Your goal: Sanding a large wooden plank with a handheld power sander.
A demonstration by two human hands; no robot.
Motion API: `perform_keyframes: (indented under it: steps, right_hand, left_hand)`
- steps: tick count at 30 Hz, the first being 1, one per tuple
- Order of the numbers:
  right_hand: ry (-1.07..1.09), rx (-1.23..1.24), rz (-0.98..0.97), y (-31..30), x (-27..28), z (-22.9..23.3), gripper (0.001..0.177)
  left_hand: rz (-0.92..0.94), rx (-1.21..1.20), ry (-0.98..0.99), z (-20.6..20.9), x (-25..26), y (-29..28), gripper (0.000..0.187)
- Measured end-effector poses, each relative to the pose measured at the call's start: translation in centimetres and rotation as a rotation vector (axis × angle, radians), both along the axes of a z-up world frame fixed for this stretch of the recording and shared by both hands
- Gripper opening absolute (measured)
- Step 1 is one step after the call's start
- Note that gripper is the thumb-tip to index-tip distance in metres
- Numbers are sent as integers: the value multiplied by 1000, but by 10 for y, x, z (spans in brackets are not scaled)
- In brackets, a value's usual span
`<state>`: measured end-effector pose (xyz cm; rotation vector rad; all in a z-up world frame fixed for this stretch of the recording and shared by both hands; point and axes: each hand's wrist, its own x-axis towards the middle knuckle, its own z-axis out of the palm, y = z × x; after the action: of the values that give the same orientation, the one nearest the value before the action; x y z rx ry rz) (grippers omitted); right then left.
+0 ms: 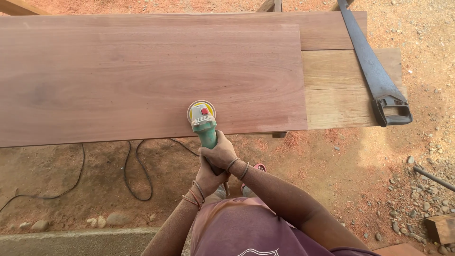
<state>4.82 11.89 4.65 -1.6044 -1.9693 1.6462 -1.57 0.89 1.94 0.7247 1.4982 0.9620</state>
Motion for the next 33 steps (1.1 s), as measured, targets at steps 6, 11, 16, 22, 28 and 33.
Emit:
perform_keyframes:
  steps: [6, 11, 16, 22, 28, 33]
  right_hand:
    - [19, 30, -97, 12, 37, -11, 69]
    - [-22, 82, -174, 28, 84, -15, 71]
    - [-5, 121, -272, 43, 134, -25, 72]
    - [-22, 113, -377, 63, 188, -22, 71]
    - [-50, 133, -456, 81, 232, -19, 65]
    - [11, 144, -520, 93, 262, -20, 59]
  left_hand:
    - [-73, 161, -13, -17, 30, 15, 94]
    - [-156, 92, -23, -5, 68, 40, 101]
    - [-349, -191, 146, 27, 102, 67, 115]
    - [-365, 100, 34, -17, 152, 89, 114]
    - [-496, 50, 40, 3, 186, 120, 121]
    - [-620, 101, 27, -14, 212, 140, 118]
